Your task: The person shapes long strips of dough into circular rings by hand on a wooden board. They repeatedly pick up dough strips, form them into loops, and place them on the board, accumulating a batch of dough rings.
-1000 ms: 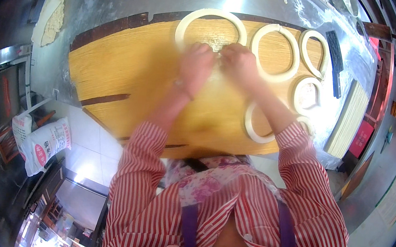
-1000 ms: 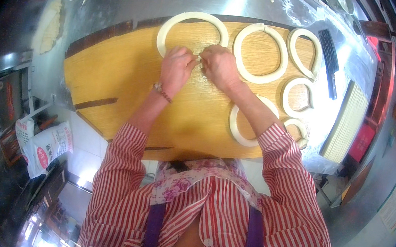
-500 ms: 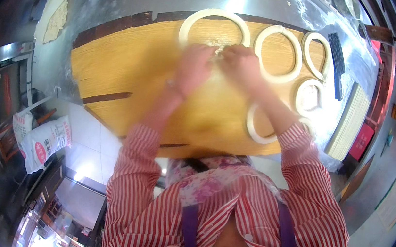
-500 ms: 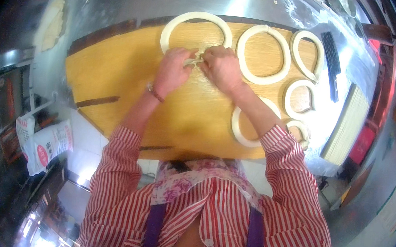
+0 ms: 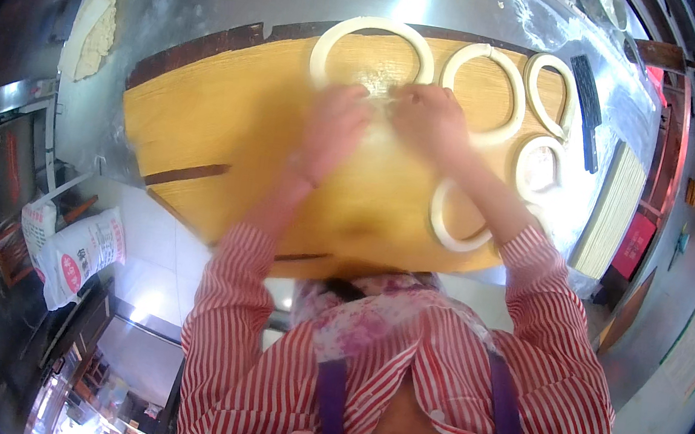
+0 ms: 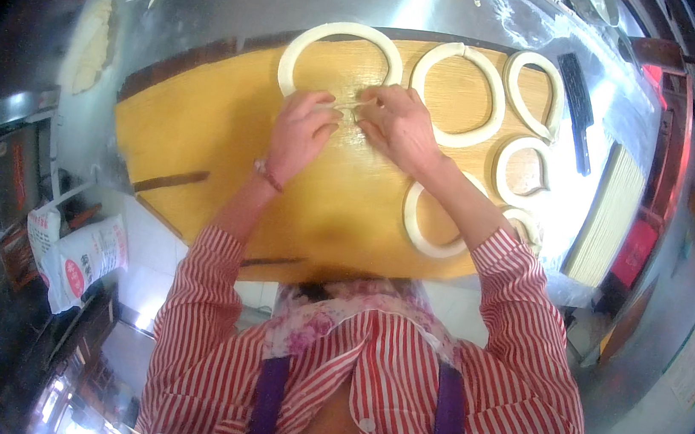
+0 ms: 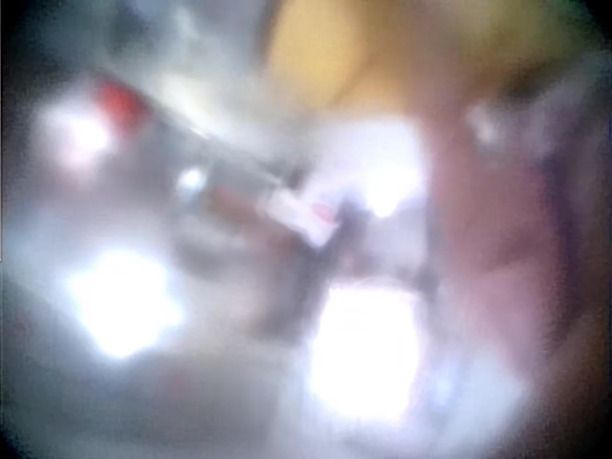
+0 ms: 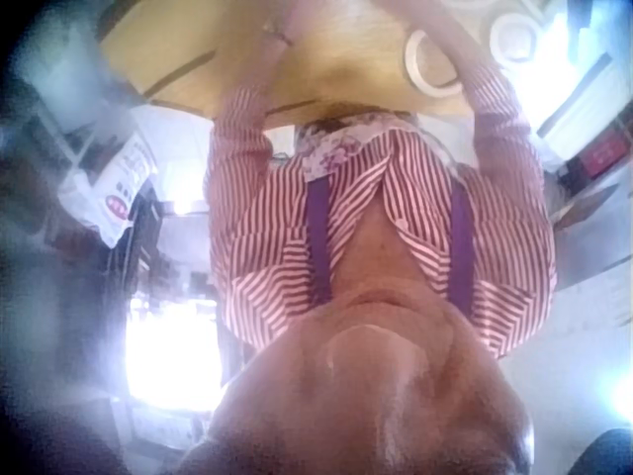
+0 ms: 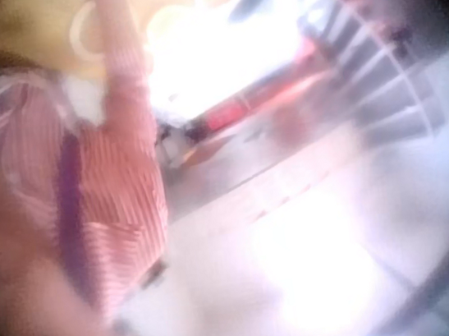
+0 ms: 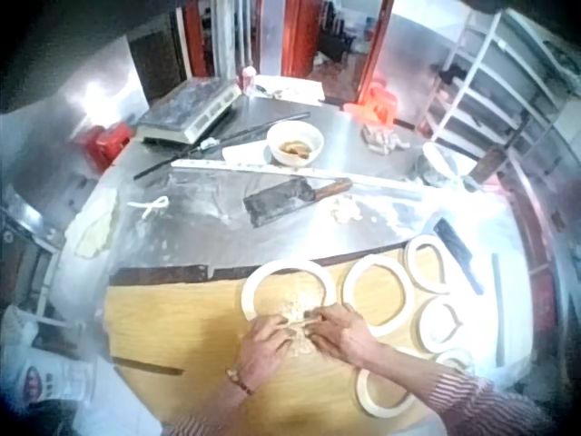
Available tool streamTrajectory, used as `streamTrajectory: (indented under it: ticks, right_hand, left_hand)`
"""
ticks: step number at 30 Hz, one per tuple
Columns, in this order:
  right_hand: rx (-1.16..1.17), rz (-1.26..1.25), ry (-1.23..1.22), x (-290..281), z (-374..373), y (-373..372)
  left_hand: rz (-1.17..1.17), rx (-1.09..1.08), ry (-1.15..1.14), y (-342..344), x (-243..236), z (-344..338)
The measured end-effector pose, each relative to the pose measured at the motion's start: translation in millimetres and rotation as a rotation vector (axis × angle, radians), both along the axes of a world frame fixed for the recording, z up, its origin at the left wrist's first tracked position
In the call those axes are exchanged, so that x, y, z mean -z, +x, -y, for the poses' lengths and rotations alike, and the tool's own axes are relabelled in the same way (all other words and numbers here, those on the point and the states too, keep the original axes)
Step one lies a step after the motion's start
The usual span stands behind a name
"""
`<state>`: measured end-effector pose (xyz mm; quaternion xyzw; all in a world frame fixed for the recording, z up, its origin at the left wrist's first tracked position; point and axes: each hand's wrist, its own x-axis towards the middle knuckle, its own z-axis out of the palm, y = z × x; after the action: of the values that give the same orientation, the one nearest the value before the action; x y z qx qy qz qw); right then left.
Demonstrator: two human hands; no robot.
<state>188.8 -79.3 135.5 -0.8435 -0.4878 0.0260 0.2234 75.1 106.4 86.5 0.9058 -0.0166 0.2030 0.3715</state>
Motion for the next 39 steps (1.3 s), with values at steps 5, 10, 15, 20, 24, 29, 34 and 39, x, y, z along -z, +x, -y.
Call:
streamTrajectory:
  ticks: [5,10,15,20,24,29,34,39]
  right_hand:
    - [-0.003,0.084,0.003,11,7,0]
    - [-0.027,0.034,0.112,16,3,10]
    - [0.021,-0.036,0.155,16,-6,6]
    - [0.053,-0.048,0.145,12,-11,0]
    - [0.066,0.001,0.134,15,-15,-5]
    - [0.054,0.070,0.089,13,-21,-12]
    - [0.113,0.042,0.112,16,-16,-17]
    - [0.164,0.033,0.184,11,-26,-25]
  left_hand:
    - [-0.012,0.006,0.057,6,-11,1]
    - [-0.056,0.019,0.033,14,-7,-1]
    - [-0.024,-0.020,0.002,18,0,3]
    - [-0.021,-0.071,-0.069,19,3,9]
    - [0.010,-0.077,-0.077,21,4,12]
    - [0.055,-0.081,-0.036,20,6,14]
    - [-0.014,-0.090,-0.016,10,-9,9]
    - [-0.076,-0.152,-0.074,-3,-11,10]
